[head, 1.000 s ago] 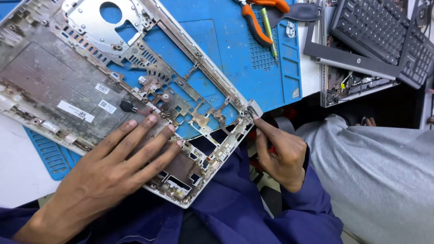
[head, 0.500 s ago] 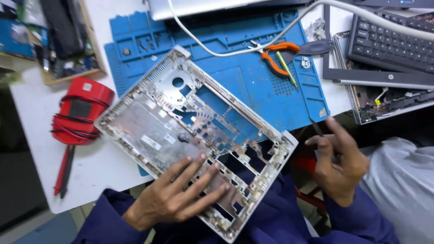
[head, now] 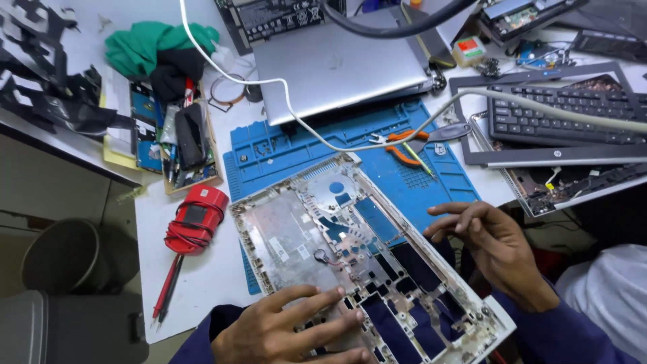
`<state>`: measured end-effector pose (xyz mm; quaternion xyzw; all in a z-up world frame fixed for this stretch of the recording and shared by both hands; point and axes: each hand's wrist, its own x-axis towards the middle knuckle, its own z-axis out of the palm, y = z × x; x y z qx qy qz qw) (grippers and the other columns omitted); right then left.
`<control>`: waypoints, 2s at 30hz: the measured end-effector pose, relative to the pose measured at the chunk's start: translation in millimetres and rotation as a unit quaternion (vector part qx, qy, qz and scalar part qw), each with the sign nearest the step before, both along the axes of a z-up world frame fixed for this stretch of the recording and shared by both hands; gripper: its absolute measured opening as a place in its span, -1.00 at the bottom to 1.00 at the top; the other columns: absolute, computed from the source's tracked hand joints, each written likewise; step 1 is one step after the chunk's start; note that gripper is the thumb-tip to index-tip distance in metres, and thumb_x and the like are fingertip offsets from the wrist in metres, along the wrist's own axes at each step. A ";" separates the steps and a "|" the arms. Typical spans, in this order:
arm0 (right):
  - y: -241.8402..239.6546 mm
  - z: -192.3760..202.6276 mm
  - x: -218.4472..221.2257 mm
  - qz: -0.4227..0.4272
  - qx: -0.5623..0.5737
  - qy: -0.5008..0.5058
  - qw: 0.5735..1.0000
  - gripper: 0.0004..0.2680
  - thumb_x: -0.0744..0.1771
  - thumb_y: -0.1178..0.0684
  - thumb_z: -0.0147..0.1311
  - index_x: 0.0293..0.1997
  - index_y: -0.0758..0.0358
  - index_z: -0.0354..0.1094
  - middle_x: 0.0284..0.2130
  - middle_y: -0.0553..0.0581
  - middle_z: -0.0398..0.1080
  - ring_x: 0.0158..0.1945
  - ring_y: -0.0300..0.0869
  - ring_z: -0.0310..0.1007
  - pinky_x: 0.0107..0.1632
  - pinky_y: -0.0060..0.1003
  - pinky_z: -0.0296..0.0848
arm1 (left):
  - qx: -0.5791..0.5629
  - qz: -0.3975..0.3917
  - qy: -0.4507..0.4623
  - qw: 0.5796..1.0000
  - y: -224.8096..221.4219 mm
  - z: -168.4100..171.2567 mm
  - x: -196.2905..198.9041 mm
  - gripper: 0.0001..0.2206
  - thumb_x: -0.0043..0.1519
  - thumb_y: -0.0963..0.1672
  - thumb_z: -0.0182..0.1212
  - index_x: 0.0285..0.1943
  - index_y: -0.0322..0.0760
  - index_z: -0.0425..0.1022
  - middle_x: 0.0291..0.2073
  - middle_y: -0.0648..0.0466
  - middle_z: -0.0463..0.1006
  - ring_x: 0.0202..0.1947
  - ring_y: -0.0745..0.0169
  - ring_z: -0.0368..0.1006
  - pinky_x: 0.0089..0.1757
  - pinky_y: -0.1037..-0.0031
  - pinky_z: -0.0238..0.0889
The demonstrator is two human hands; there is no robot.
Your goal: Disassembling a laptop chassis and manipulating internal components using a small pry tool.
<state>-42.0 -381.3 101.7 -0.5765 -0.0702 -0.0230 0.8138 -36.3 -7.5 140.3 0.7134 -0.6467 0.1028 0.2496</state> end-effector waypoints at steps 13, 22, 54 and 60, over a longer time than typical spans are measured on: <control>1.6 -10.1 37.5 0.136 -0.147 -0.029 0.979 -0.84 0.45 0.06 -0.14 -0.25 0.23 0.32 -0.23 0.35 0.66 -0.48 -0.22 0.48 -0.34 -0.39 0.51 | -0.126 -0.038 0.023 0.991 -11.5 2.2 11.2 -0.76 0.56 -0.15 0.23 0.40 -0.13 0.48 0.30 -0.04 0.61 0.27 -0.22 0.67 0.09 0.13 0.58; 12.2 -1.6 28.5 0.157 -0.031 -0.022 0.987 -0.84 0.44 0.03 -0.08 -0.22 0.26 0.34 -0.38 0.31 0.62 0.00 0.23 0.65 0.17 0.16 0.57 | -0.153 -0.003 -0.054 0.987 -10.5 -12.2 24.6 -0.57 0.39 -0.11 0.64 0.34 -0.05 0.48 0.21 0.01 0.66 0.21 -0.03 0.66 0.12 0.21 0.59; 45.8 -49.9 42.1 0.024 -0.285 -0.025 0.958 -0.84 0.45 0.15 -0.10 -0.24 0.44 0.32 -0.13 0.50 0.57 0.12 0.23 0.57 0.20 0.07 0.45 | -0.349 0.348 0.430 0.756 15.3 -128.8 112.2 -0.57 0.28 -0.19 0.45 0.32 -0.20 0.43 0.29 -0.04 0.45 0.38 0.11 0.35 0.34 0.15 0.17; 45.3 -44.8 40.9 0.163 -0.204 0.069 0.963 -0.84 0.45 0.05 -0.16 -0.22 0.32 0.21 0.09 0.55 0.43 -0.59 -0.03 0.63 -0.67 -0.49 0.45 | -0.239 0.419 0.381 0.789 7.7 -102.4 105.6 -0.63 0.15 -0.28 0.14 0.13 -0.10 0.43 0.27 -0.06 0.36 0.44 -0.10 0.25 0.35 -0.03 0.09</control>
